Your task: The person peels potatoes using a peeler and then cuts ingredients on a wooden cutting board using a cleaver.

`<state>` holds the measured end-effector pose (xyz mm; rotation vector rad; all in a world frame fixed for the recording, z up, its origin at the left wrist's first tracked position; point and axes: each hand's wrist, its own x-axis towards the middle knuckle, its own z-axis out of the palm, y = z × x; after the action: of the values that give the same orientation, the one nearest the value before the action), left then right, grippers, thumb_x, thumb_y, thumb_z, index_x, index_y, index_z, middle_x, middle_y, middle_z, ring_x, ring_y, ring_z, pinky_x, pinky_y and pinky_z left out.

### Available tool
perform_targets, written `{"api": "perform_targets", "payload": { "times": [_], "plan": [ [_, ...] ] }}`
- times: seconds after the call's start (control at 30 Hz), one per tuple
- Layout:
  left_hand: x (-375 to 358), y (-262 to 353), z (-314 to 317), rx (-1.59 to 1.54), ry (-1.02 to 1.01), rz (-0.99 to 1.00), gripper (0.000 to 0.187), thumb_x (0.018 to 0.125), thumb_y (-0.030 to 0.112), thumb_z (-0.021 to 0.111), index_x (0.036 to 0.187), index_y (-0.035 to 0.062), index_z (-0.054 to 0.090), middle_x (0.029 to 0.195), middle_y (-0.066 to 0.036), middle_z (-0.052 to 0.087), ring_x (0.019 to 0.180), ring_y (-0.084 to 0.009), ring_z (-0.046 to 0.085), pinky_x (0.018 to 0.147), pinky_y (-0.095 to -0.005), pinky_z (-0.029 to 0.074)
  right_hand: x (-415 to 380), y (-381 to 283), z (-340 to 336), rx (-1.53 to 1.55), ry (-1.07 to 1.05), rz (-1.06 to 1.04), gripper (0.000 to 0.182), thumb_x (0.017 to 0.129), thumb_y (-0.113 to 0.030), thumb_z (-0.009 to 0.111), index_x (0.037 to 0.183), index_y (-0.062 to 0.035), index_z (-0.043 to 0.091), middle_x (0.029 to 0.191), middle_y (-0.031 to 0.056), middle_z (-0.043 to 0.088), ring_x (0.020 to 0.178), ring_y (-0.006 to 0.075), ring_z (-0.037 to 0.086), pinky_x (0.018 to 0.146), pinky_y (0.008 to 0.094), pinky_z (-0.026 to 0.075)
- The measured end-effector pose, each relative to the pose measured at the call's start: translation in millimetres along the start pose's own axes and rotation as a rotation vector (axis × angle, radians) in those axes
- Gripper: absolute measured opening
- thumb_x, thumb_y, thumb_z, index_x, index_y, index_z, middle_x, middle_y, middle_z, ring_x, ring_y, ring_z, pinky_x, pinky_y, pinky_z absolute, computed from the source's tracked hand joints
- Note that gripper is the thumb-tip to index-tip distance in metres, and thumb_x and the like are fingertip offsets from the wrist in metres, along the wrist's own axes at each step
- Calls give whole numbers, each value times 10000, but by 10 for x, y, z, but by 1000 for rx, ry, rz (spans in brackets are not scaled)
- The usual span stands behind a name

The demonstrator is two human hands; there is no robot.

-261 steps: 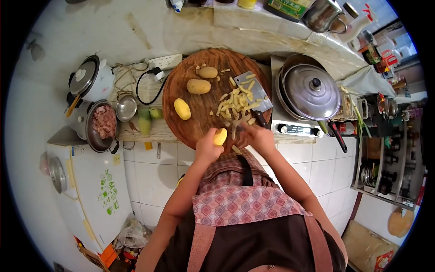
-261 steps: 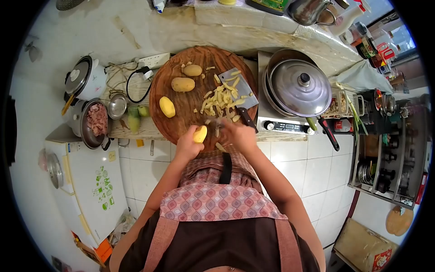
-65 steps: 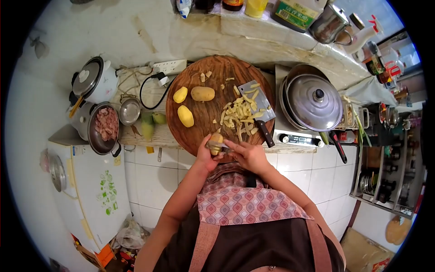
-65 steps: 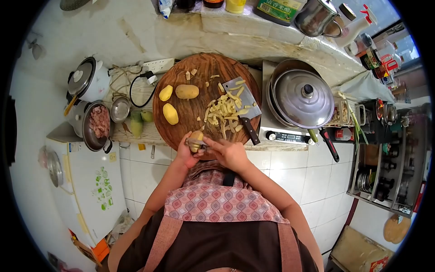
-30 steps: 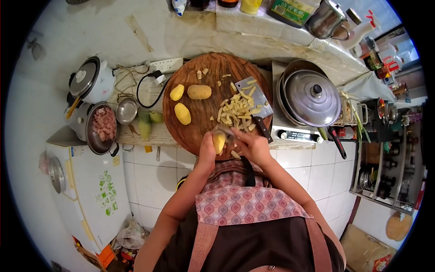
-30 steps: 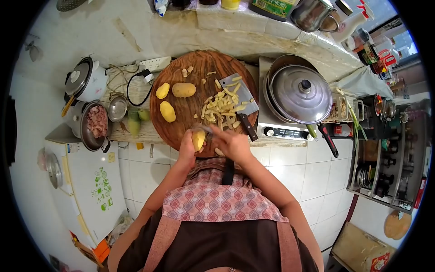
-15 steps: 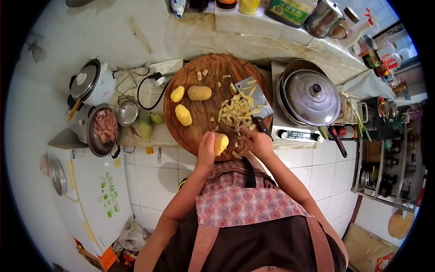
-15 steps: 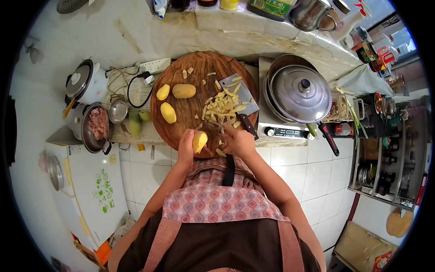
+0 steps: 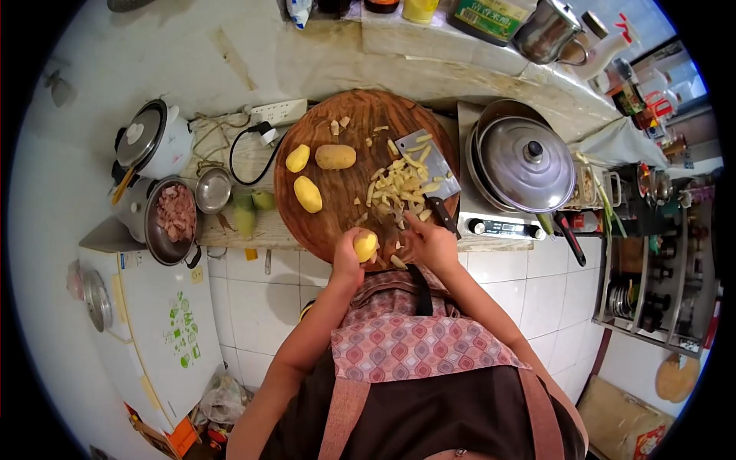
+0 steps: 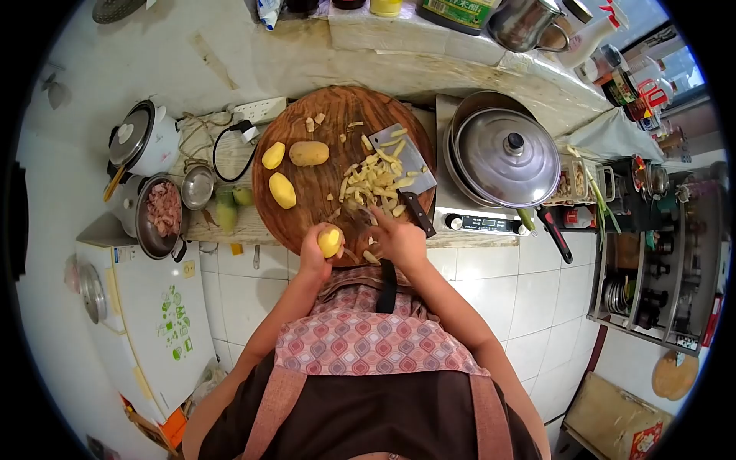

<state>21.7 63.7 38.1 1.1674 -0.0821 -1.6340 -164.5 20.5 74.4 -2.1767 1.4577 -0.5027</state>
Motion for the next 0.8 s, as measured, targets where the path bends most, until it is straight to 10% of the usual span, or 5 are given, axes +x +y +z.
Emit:
{"api": "perform_targets", "payload": {
  "times": [0.27, 0.37, 0.53, 0.8],
  "plan": [
    [54, -35, -20, 219, 92, 278, 355, 996, 302, 380, 978, 14, 587, 808, -109, 638, 593, -162, 585, 486, -263, 433, -9, -251, -274, 146, -109, -160, 439, 804, -187, 736, 1233, -175, 647, 769, 143, 666, 669, 325, 637, 579, 391, 493],
    [26, 9, -51, 386, 12, 288, 394, 1002, 338, 367, 957, 7, 576, 795, -115, 622, 566, -187, 563, 472, -264, 411, 104, 95, -94, -105, -105, 84, 418, 818, -289, 710, 1225, -214, 653, 716, 108, 663, 650, 297, 645, 570, 394, 499],
    [-64, 229, 76, -429, -216, -202, 537, 997, 527, 360, 1022, 20, 535, 894, -138, 557, 687, -203, 510, 476, -246, 366, 22, 76, -123, 123, 21, 91, 425, 825, -280, 721, 1237, -203, 649, 685, 133, 651, 587, 303, 622, 556, 384, 486],
    [-78, 244, -44, -649, -585, -304, 314, 841, 31, 587, 1145, 30, 509, 898, -54, 472, 709, -127, 451, 614, -231, 403, -96, 51, -72, 477, 15, 296, 441, 878, -235, 699, 1294, -127, 603, 704, 106, 674, 584, 111, 580, 611, 290, 483]
  ]
}}
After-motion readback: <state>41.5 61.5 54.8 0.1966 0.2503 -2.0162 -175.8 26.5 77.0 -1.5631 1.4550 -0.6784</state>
